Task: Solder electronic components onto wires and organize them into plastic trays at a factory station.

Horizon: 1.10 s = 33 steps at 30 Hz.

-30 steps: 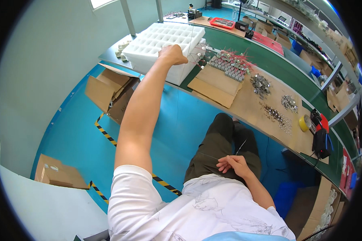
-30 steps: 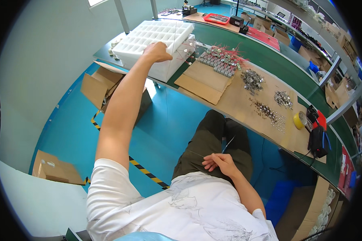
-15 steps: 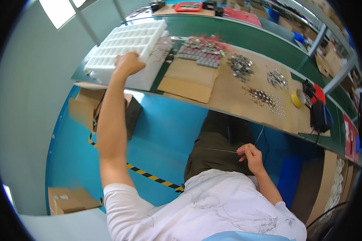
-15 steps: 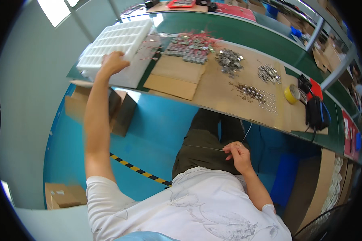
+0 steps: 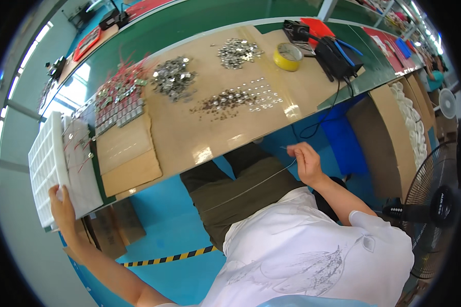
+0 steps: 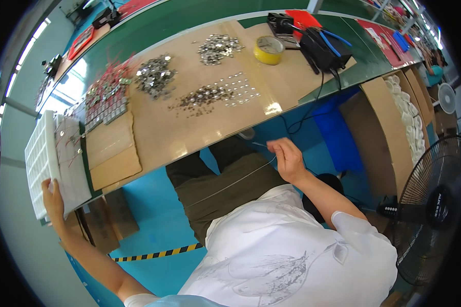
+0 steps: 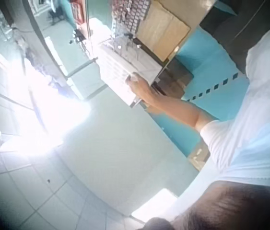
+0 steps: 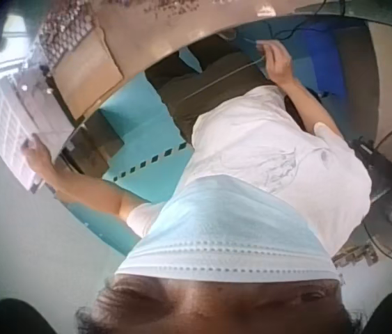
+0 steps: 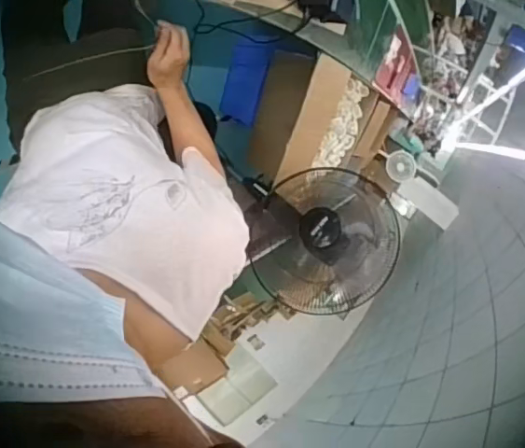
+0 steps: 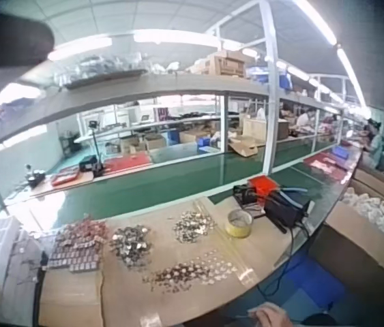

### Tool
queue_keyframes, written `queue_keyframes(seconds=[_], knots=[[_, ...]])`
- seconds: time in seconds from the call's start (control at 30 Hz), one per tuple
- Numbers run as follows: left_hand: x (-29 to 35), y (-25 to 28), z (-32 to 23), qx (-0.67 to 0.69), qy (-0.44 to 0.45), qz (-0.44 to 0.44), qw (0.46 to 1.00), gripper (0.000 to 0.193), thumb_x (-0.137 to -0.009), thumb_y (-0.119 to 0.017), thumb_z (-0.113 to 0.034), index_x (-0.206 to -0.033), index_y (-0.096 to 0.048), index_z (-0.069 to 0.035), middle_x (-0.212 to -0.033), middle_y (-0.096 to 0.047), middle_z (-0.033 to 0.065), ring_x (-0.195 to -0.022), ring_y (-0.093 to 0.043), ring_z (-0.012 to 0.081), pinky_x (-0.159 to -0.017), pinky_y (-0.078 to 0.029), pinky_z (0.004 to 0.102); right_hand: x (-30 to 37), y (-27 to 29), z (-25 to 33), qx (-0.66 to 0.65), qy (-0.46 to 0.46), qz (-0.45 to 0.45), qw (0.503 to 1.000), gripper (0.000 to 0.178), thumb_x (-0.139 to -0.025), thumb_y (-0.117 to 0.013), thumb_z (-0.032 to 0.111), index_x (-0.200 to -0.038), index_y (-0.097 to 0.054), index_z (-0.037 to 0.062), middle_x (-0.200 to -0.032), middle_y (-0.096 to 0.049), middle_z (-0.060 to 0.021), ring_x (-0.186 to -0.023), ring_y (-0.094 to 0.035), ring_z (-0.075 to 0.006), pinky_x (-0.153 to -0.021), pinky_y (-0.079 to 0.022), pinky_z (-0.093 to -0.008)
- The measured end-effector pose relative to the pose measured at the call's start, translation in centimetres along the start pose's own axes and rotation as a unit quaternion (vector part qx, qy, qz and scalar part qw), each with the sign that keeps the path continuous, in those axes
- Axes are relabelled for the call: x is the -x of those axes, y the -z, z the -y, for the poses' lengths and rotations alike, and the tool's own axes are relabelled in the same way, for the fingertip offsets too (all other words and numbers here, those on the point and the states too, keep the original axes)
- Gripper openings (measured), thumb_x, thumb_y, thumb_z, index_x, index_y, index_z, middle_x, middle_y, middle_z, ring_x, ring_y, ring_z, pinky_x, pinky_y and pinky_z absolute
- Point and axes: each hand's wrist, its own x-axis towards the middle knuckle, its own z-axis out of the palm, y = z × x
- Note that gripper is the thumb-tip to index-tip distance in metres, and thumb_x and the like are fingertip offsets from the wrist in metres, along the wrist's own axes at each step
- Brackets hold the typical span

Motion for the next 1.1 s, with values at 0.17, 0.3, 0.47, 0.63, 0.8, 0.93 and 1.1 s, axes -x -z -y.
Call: queue_keyframes(seconds=[0.17,0.3,0.47,0.63,0.8,0.93,1.1], knots=[[0.2,-0.5,0.1,0.021,-0.012,-0.002,1.000,0.044,-0.109,-0.055,-0.036,-0.135,-0.058,-0.001,-0.133,-0.065,0.0268,-0.128,-0.060,0.0429,-0.108,-0.045,0.0454,-7.1,3.0,2.6,-0.280,-0.102,-0.199,0.934,0.032,-0.114,-0.047,0.019,-0.129,-0.066,-0.0018,-0.080,-0.058,0.0008,-0.062,-0.052,-0.0056,-0.052,-0.043,-0.0228],[0.0,-0.8,0.9,0.028,0.004,-0.015,0.999,0.045,-0.110,-0.052,-0.037,-0.135,-0.057,-0.001,-0.131,-0.065,0.0279,-0.125,-0.061,0.0432,-0.106,-0.046,0.0463,-13.0,6.2,2.9,-0.273,-0.148,-0.115,0.944,0.032,-0.112,-0.054,0.022,-0.122,-0.072,-0.0024,-0.066,-0.047,0.0063,-0.052,-0.039,-0.0008,-0.043,-0.028,-0.0215],[0.4,-1.3,-0.6,0.092,0.009,-0.007,0.996,0.045,-0.112,-0.049,-0.038,-0.134,-0.055,0.001,-0.129,-0.066,0.0288,-0.121,-0.062,0.0451,-0.104,-0.047,0.0464,-14.9,8.6,2.2,-0.029,0.062,-0.144,0.987,0.027,-0.108,-0.061,0.016,-0.103,-0.079,-0.0028,-0.084,-0.072,0.0002,-0.076,-0.062,-0.0053,-0.067,-0.049,-0.0229],[0.8,-1.4,-0.7,0.067,0.020,-0.030,0.997,0.044,-0.112,-0.048,-0.037,-0.134,-0.055,0.000,-0.128,-0.066,0.0292,-0.120,-0.062,0.0465,-0.103,-0.047,0.0477,-19.6,16.9,-0.2,0.257,0.044,-0.341,0.903,0.019,-0.097,-0.073,0.023,-0.103,-0.082,0.0074,-0.090,-0.077,-0.0156,-0.077,-0.074,-0.0256,-0.069,-0.054,-0.0352],[0.6,-1.4,-0.8,0.050,0.027,-0.038,0.998,0.043,-0.111,-0.049,-0.036,-0.133,-0.054,0.000,-0.125,-0.066,0.0307,-0.117,-0.063,0.0480,-0.101,-0.048,0.0488,-23.3,20.7,-5.2,0.311,-0.102,-0.235,0.915,0.034,-0.090,-0.073,0.042,-0.097,-0.082,0.0098,-0.089,-0.075,-0.0187,-0.085,-0.073,-0.0391,-0.078,-0.057,-0.0441],[3.0,-0.6,-0.6,0.056,0.045,-0.021,0.997,0.041,-0.109,-0.049,-0.033,-0.130,-0.059,0.000,-0.120,-0.067,0.0326,-0.114,-0.064,0.0489,-0.098,-0.049,0.0508,-26.1,18.4,-5.8,0.387,-0.121,-0.114,0.907,0.047,-0.095,-0.066,0.053,-0.096,-0.082,0.0095,-0.092,-0.075,-0.0208,-0.089,-0.073,-0.0414,-0.081,-0.056,-0.0464],[1.8,0.2,-7.0,0.044,0.023,-0.045,0.998,0.046,-0.104,-0.054,-0.035,-0.123,-0.062,0.006,-0.115,-0.070,0.0338,-0.112,-0.066,0.0501,-0.098,-0.052,0.0548,-25.8,24.4,-10.1,0.406,-0.009,-0.065,0.911,0.039,-0.097,-0.070,0.043,-0.106,-0.081,0.0063,-0.099,-0.076,-0.0203,-0.094,-0.074,-0.0375,-0.084,-0.055,-0.0437]])
